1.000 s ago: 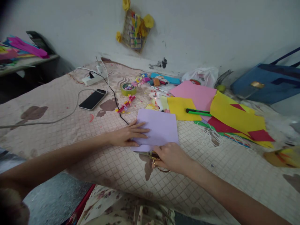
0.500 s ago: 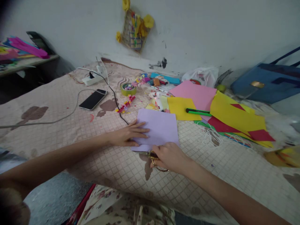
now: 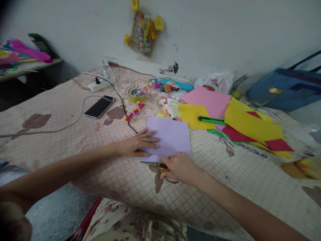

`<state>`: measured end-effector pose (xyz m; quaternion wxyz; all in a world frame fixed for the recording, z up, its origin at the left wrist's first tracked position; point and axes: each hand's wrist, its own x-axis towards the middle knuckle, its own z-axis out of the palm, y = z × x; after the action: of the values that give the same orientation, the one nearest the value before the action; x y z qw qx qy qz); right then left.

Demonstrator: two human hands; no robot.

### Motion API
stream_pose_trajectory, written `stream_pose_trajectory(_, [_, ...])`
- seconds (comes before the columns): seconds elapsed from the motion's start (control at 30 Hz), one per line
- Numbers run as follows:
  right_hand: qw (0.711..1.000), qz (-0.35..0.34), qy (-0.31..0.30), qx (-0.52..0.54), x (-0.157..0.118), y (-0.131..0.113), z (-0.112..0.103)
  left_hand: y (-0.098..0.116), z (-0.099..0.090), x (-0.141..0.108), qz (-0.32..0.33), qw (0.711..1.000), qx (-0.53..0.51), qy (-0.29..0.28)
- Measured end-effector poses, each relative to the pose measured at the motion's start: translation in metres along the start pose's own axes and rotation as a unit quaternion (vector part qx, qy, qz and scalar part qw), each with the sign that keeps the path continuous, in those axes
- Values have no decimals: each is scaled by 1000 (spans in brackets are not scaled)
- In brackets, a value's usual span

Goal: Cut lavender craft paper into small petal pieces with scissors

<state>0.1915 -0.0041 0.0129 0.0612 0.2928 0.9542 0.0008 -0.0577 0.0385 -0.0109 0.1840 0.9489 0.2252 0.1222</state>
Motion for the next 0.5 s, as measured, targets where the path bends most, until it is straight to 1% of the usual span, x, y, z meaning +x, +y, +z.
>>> stream_pose_trajectory(0.2, [1000,-1,4,15,3,-1,-2,0,0,0,5,1000,1,2])
stream_pose_trajectory(0.4, [1000,-2,2,-6,4,-3,-3,-1,0,0,10,1000,3,3])
stream_pose_trajectory(0.5, [1000,-1,4,-1,4,-3,-4,-1,0,0,10,1000,4,4])
